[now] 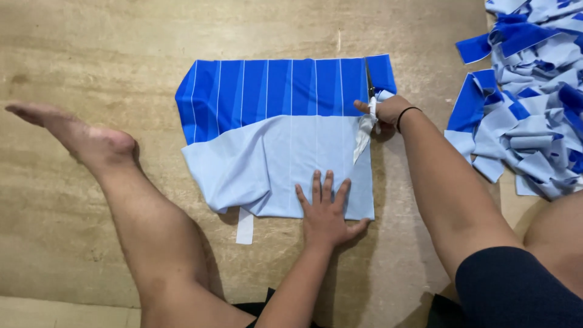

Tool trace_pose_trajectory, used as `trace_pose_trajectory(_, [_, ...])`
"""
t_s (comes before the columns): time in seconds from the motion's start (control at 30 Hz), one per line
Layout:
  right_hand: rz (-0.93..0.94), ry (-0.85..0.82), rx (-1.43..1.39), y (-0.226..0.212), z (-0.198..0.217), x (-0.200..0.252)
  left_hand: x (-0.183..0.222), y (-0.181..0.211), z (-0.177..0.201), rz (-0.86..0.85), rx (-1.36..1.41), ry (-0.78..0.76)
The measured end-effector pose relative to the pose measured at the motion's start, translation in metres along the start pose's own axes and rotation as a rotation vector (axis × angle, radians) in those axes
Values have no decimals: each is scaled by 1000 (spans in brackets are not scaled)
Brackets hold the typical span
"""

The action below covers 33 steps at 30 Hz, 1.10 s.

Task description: Cutting and folding blue and white striped fabric strips on the floor.

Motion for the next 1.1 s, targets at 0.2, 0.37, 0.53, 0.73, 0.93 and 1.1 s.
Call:
trace_pose_trajectory(0.2, [188, 20, 70, -42, 15, -20, -13, -2, 4, 8, 28, 40])
trace_pose_trajectory(0.37, [-4, 14, -98, -31, 17, -8, -4, 2, 11, -18, 0, 77])
trace_pose_trajectory(0.53, [72, 108, -71, 2, 46, 2, -5, 6, 7, -40, -29, 122])
trace_pose_trajectory(0.73, [104, 153, -3, 47, 80, 13, -1, 7, 7, -59, -57, 169])
trace_pose_trajectory(0.93, [146, 238, 61, 89, 112, -13, -4, 10, 8, -81, -77, 207])
trace_pose_trajectory(1.1, [181, 296, 152, 124, 126, -31, -4, 13, 11, -60, -88, 202])
Point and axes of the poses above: each hand's wrist, its own x-axis away from the middle knuckle, its own z-axis out of the back of the hand, y = z × x, the point moved 9 cm from there along -x, towards the middle knuckle, and after that the axes turned 4 degrees about -x, right-handed, at the moved point
